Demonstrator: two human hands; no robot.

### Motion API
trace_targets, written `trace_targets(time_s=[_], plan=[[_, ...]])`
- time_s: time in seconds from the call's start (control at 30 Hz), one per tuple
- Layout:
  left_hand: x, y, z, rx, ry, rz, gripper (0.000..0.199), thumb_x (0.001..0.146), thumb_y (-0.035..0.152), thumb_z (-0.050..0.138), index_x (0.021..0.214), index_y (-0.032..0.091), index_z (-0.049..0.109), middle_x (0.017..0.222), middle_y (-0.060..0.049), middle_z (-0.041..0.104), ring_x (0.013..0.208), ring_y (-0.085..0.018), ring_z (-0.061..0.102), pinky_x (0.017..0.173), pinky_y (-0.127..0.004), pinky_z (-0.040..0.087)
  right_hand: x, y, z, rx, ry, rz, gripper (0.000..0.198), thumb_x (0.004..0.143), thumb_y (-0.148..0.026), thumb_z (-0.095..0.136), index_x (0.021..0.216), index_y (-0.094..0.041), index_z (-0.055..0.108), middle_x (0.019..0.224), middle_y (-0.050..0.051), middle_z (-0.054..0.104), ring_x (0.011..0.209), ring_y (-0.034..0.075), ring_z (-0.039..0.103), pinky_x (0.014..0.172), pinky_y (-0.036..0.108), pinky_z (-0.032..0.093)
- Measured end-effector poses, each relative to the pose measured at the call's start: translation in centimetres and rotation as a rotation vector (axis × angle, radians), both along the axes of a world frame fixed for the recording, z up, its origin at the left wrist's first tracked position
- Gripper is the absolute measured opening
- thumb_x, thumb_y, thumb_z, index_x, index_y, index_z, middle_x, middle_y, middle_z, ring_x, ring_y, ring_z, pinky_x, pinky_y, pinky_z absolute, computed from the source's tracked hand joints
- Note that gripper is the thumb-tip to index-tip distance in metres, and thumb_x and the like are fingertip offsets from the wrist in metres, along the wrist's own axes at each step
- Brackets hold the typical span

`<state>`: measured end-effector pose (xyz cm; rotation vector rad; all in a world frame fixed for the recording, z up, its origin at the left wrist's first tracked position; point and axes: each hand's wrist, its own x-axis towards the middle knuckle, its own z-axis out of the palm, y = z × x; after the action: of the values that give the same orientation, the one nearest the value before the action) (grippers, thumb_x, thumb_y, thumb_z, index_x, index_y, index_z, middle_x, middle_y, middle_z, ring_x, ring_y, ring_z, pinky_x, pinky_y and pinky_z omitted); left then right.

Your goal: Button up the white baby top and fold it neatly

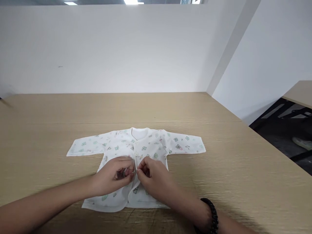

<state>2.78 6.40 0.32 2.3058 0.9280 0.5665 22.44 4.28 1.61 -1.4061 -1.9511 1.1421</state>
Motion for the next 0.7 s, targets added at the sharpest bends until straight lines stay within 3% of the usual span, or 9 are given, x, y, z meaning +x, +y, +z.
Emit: trace_targets(time_s=[0.13,0.27,0.7], plan=[[0.0,-0.1,-0.1,-0.014,-0.027,0.028,0.014,0.079,0.01,0.053,0.069,0.018,0.047,0.069,0.002,0.049,0.064,-0.012,0.047,0.057,-0.022,0.036,-0.1,-0.8,-0.4,0.139,-0.15,0.035,0.013,0.084,-0.019,0.06,0.076,-0.019,0.049,0.07,-0.002,0.058,0.062,0.013,0.049,0.056,0.025,0.033],[0.1,-0.1,0.0,-0.025,-0.034,0.049,0.017,0.083,0.013,0.053,0.068,0.018,0.046,0.067,0.003,0.048,0.063,-0.012,0.046,0.056,-0.022,0.036,-0.2,-1.0,-0.8,0.206,-0.198,0.049,0.014,0.084,-0.01,0.053,0.075,-0.019,0.047,0.074,-0.001,0.058,0.066,0.013,0.048,0.06,0.026,0.033],[-0.1,0.1,0.1,0.025,0.01,0.011,0.017,0.092,0.022,0.048,0.075,0.019,0.048,0.071,0.001,0.052,0.066,-0.014,0.049,0.06,-0.024,0.038,-0.5,-0.6,-1.8,0.134,-0.044,-0.006,0.008,0.084,-0.015,0.056,0.076,-0.018,0.057,0.067,-0.002,0.058,0.06,0.012,0.048,0.055,0.024,0.033]])
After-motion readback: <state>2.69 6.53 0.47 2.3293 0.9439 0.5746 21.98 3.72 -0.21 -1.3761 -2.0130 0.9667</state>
